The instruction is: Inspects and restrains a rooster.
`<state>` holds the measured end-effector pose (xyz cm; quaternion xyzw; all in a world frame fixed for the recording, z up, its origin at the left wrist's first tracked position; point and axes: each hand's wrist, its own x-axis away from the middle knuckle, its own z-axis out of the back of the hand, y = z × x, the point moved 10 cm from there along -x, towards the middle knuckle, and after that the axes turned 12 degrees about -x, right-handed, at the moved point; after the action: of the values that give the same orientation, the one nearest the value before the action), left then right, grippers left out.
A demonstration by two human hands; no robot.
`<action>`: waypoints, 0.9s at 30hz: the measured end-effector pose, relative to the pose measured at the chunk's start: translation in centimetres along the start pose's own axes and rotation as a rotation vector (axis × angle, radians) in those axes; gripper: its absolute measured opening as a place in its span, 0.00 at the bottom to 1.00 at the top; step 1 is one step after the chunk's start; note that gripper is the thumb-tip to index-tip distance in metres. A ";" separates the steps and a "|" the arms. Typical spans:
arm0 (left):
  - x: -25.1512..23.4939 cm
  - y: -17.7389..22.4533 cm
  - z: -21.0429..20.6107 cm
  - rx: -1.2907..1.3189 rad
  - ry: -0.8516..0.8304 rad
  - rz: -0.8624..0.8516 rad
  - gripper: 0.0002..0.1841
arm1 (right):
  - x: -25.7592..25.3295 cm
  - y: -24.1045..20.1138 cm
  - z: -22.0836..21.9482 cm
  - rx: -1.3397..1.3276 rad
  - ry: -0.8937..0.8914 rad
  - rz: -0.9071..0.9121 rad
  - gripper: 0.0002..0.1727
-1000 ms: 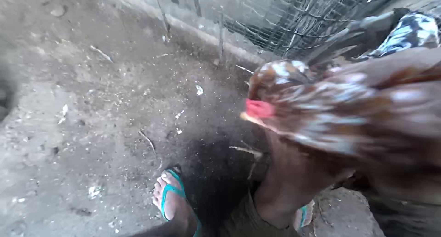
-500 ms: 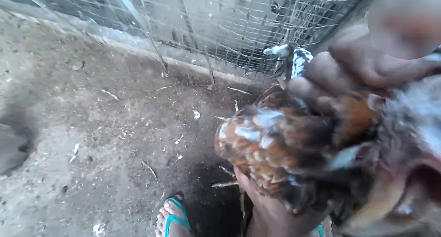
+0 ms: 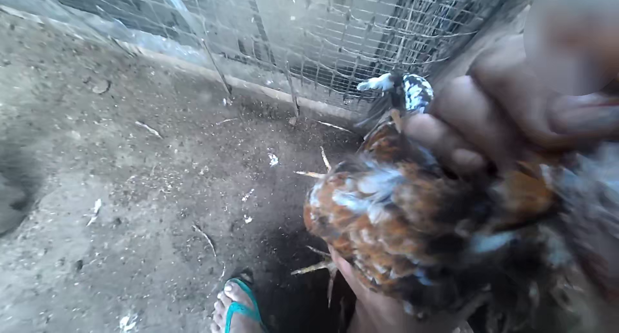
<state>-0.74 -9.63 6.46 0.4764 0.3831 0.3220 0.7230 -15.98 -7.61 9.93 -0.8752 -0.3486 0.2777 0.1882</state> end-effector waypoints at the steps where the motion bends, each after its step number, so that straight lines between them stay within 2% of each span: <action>1: 0.4 -0.2 -0.2 -0.015 0.025 -0.032 0.23 | 1.2 -0.4 1.6 -0.020 -0.024 0.048 0.07; 2: 0.8 -0.7 -0.5 -0.044 0.060 -0.062 0.26 | 2.2 -0.5 3.1 -0.029 0.019 0.097 0.09; 4: 0.8 -2.4 -1.5 -0.090 0.050 0.008 0.31 | 2.1 -0.3 4.5 0.239 0.113 0.036 0.06; 6: -0.5 -5.1 -2.6 -0.026 0.049 0.181 0.34 | -0.4 -0.1 3.8 0.553 -0.106 -0.121 0.14; 8: -1.8 -8.3 -4.1 0.115 0.003 0.348 0.37 | -1.9 0.6 3.4 0.860 -0.367 -0.332 0.30; 10: -2.4 -10.5 -5.9 0.266 -0.089 0.422 0.43 | -0.9 0.9 4.7 1.135 -0.420 -0.528 0.48; 12: -2.1 -11.4 -7.5 0.362 -0.171 0.429 0.43 | 1.7 0.4 7.0 1.407 -0.386 -0.615 0.54; 14: -1.3 -11.7 -9.4 0.456 -0.267 0.434 0.38 | 4.3 -1.1 9.7 1.548 -0.332 -0.644 0.63; 16: 0.6 -11.7 -11.5 0.487 -0.406 0.510 0.29 | 7.8 -3.1 13.4 1.478 -0.099 -0.769 0.75; 17: 1.6 -11.5 -12.6 0.492 -0.482 0.563 0.23 | 9.7 -3.8 14.9 1.351 0.042 -0.792 0.77; 20: 4.7 -12.4 -15.9 0.488 -0.691 0.709 0.11 | 15.7 -3.1 18.2 0.794 0.390 -0.634 0.73; 22: 6.8 -14.2 -18.2 0.487 -0.760 0.772 0.11 | 19.3 -1.6 21.0 0.494 0.469 -0.513 0.61; 25: 10.1 -17.6 -21.8 0.382 -0.828 0.838 0.09 | 24.4 0.5 25.6 0.319 0.645 -0.549 0.33; 27: 11.5 -18.4 -23.7 0.355 -0.844 0.823 0.07 | 25.7 0.6 26.9 0.300 0.694 -0.575 0.30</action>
<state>-13.56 4.17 -19.58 0.7845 -0.1036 0.2896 0.5385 -16.78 13.96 -20.36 -0.7476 -0.4492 -0.0472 0.4870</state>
